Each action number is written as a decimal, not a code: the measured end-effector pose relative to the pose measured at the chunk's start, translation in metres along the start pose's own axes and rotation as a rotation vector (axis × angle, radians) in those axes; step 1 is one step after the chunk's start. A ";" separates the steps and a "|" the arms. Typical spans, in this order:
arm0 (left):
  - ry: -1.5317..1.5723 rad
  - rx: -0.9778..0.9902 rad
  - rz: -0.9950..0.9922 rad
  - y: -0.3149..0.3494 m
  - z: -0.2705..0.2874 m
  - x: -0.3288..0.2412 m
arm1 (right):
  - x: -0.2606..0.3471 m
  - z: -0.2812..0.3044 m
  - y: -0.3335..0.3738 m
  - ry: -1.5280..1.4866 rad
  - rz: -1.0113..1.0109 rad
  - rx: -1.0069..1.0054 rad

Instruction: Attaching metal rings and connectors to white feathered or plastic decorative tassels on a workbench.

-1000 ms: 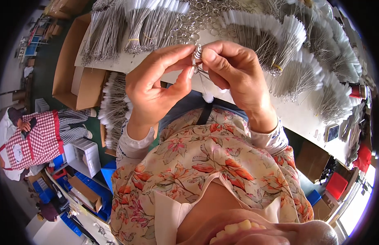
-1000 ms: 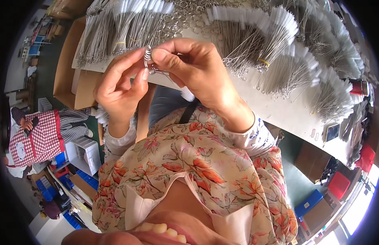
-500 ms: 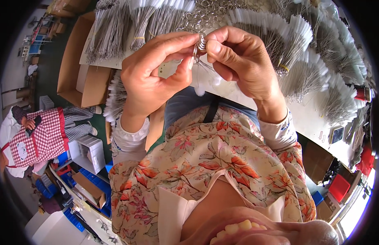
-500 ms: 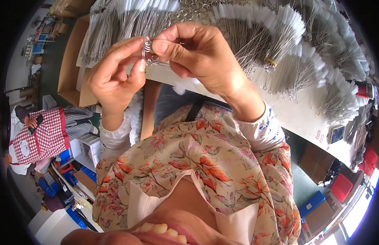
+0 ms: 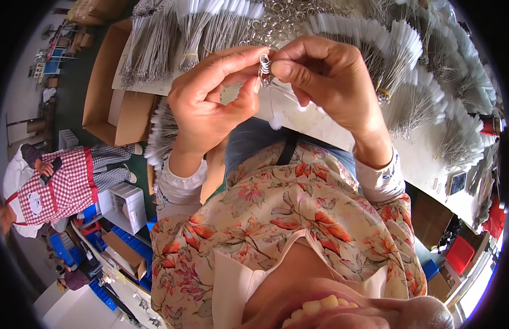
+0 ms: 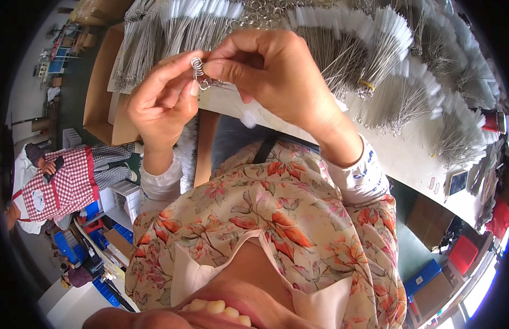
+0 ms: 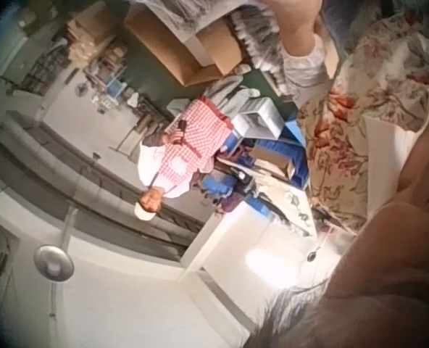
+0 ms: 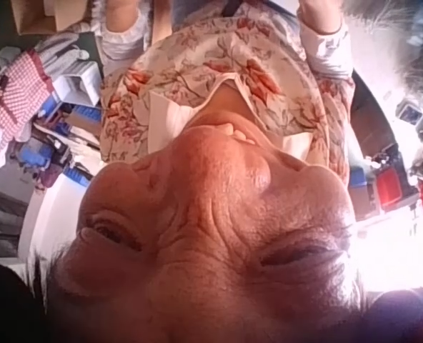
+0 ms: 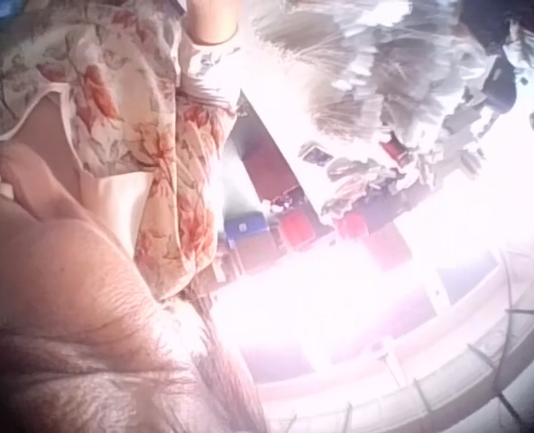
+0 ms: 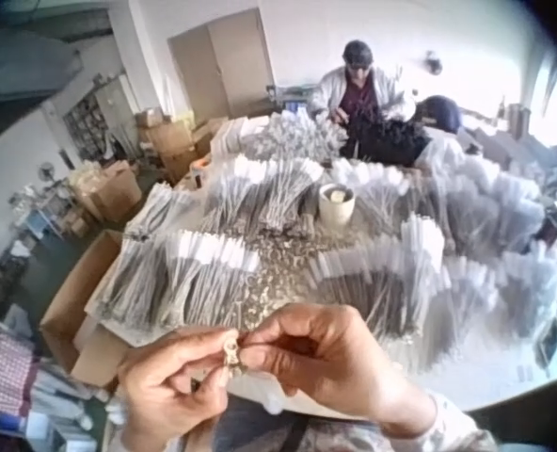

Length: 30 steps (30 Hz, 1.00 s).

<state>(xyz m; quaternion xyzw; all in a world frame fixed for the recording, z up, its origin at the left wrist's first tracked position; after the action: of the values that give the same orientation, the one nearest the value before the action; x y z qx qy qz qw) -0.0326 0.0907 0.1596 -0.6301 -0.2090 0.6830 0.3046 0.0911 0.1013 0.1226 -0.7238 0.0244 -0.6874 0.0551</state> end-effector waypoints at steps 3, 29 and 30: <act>0.099 -0.039 0.126 0.003 0.002 0.019 | 0.004 0.004 -0.001 0.123 0.191 -0.105; -0.200 -0.123 -0.068 0.011 0.018 0.003 | -0.045 -0.032 0.017 -0.286 -0.233 0.104; -0.230 -0.108 -0.090 0.010 0.018 0.001 | -0.036 -0.024 0.013 -0.256 -0.114 -0.014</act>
<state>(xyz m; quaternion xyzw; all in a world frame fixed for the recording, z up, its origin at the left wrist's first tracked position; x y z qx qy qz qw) -0.0515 0.0862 0.1539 -0.5529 -0.3074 0.7242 0.2747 0.0658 0.0913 0.0862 -0.8060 -0.0192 -0.5914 0.0133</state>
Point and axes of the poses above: each hand's wrist, its own y-axis away from the middle knuckle, its own z-axis out of the back of the hand, x = y × z, the point moved 10 cm from there along -y, towards the middle knuckle, and after that the axes turned 11 degrees about -x, right-handed, at the moved point
